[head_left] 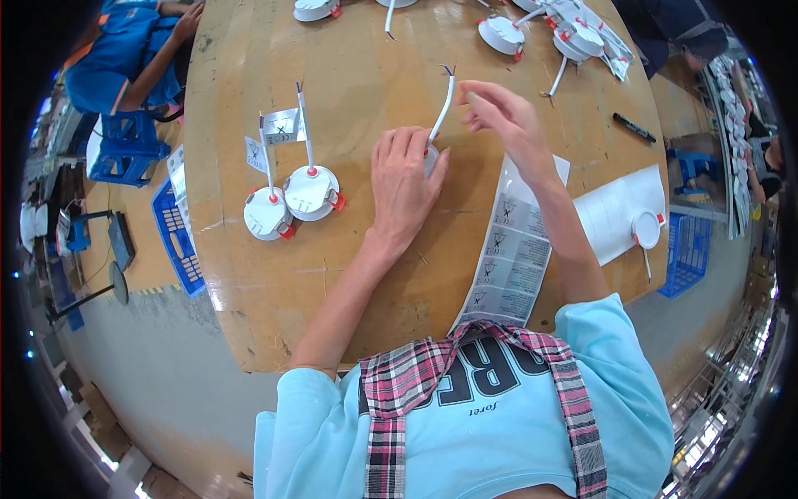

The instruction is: Applying stickers to the wires and housings of LED panel lights on an assembly line.

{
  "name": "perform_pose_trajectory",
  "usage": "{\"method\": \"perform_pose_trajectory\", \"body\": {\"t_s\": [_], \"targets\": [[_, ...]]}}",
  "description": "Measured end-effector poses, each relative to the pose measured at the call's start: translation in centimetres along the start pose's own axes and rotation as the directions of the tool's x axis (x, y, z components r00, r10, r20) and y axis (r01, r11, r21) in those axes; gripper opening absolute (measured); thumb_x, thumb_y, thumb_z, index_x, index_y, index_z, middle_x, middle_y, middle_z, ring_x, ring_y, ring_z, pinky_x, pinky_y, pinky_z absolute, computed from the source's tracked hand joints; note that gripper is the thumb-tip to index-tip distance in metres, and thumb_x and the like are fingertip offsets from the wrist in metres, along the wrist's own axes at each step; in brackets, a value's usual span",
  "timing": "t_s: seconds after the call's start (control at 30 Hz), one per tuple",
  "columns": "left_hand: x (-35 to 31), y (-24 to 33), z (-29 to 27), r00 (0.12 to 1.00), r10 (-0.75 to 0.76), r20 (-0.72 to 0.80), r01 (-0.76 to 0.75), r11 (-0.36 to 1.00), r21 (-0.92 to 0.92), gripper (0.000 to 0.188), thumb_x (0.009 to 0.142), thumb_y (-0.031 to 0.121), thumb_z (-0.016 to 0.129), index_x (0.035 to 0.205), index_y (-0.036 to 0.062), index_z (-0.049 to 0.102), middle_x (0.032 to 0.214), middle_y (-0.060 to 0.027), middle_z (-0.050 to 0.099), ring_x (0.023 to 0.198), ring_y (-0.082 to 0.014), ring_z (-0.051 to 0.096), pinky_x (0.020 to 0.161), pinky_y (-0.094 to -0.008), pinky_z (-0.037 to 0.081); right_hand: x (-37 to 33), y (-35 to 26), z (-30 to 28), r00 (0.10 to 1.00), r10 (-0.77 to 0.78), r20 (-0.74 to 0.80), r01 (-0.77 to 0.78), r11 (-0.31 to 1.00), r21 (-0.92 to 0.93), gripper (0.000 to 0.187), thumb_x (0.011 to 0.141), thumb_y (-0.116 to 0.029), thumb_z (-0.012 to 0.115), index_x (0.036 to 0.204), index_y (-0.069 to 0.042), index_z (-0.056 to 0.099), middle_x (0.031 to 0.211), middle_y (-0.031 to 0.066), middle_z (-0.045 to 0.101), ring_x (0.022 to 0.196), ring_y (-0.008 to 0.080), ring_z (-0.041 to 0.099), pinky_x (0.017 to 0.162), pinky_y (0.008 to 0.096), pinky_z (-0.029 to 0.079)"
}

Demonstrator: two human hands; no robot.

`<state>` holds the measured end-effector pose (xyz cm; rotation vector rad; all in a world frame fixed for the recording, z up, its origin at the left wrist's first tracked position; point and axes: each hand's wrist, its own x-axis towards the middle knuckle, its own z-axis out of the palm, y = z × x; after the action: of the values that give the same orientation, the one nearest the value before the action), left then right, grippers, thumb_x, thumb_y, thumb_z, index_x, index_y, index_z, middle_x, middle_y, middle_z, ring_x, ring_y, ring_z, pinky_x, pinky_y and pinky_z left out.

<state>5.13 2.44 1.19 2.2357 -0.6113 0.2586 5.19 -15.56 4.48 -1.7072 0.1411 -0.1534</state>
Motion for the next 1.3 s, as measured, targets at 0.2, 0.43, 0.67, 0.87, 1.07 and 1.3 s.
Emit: {"method": "perform_pose_trajectory", "body": {"t_s": [0.2, 0.43, 0.67, 0.87, 1.07, 1.3], "targets": [[-1.4, 0.0, -0.8, 0.995, 0.069, 0.075, -0.066, 0.997, -0.045, 0.023, 0.077, 0.013, 0.070, 0.097, 0.0035, 0.065, 0.095, -0.0072, 0.061, 0.090, -0.0244, 0.055, 0.083, -0.0378, 0.042, 2.5, 2.1, -0.1, 0.830, -0.050, 0.555, -0.344, 0.736, 0.582, 0.031, 0.097, -0.026, 0.056, 0.110, 0.001, 0.065, 0.090, 0.0032, 0.065, 0.071, 0.0061, 0.052, 0.062, 0.0197, 0.041], [-3.0, 0.4, -1.0, 0.999, -0.043, 0.016, 0.043, 0.999, -0.004, 0.017, 0.078, 0.012, 0.069, 0.093, 0.0044, 0.065, 0.094, -0.0061, 0.061, 0.087, -0.0238, 0.056, 0.082, -0.0371, 0.042, 2.5, 1.7, 1.6, 0.937, -0.081, 0.340, -0.168, 0.750, 0.640, 0.017, 0.092, -0.012, 0.062, 0.103, -0.001, 0.070, 0.089, 0.0054, 0.068, 0.069, 0.0061, 0.053, 0.063, 0.0200, 0.044], [-2.4, 1.0, -0.6, 0.993, -0.099, -0.064, 0.107, 0.987, 0.123, 0.015, 0.078, 0.013, 0.068, 0.090, 0.0060, 0.064, 0.092, -0.0056, 0.059, 0.089, -0.0229, 0.056, 0.080, -0.0370, 0.043, 1.9, 1.3, 3.9, 1.000, 0.023, 0.008, -0.024, 0.856, 0.517, 0.016, 0.091, -0.010, 0.063, 0.100, 0.000, 0.071, 0.086, 0.0059, 0.069, 0.070, 0.0058, 0.055, 0.064, 0.0205, 0.046], [-3.0, 1.3, -0.5, 0.988, -0.120, -0.097, 0.135, 0.976, 0.170, 0.016, 0.077, 0.013, 0.069, 0.091, 0.0068, 0.063, 0.093, -0.0055, 0.058, 0.091, -0.0232, 0.055, 0.081, -0.0372, 0.042, 1.5, 1.1, 4.7, 0.998, 0.039, -0.051, -0.008, 0.866, 0.501, 0.017, 0.091, -0.010, 0.063, 0.101, 0.001, 0.070, 0.086, 0.0061, 0.069, 0.068, 0.0064, 0.055, 0.063, 0.0200, 0.045], [-3.2, 1.5, -0.6, 0.989, -0.125, -0.083, 0.139, 0.973, 0.186, 0.015, 0.083, 0.016, 0.067, 0.093, 0.0058, 0.065, 0.094, -0.0077, 0.058, 0.091, -0.0260, 0.055, 0.081, -0.0383, 0.043, 2.7, 0.3, 3.8, 0.996, 0.017, 0.083, -0.048, 0.920, 0.389, 0.018, 0.091, -0.013, 0.062, 0.101, 0.002, 0.068, 0.089, 0.0064, 0.068, 0.074, 0.0094, 0.060, 0.071, 0.0230, 0.050], [-2.8, 2.5, -2.7, 0.976, -0.002, -0.216, 0.052, 0.972, 0.227, 0.038, 0.087, 0.018, 0.065, 0.119, -0.0004, 0.055, 0.112, -0.0125, 0.059, 0.107, -0.0263, 0.053, 0.093, -0.0394, 0.041, -2.5, 0.6, -2.5, 0.953, -0.197, -0.229, 0.211, 0.977, 0.037, 0.023, 0.093, -0.016, 0.059, 0.110, 0.000, 0.063, 0.103, 0.0073, 0.067, 0.090, 0.0174, 0.066, 0.082, 0.0292, 0.050]]}}
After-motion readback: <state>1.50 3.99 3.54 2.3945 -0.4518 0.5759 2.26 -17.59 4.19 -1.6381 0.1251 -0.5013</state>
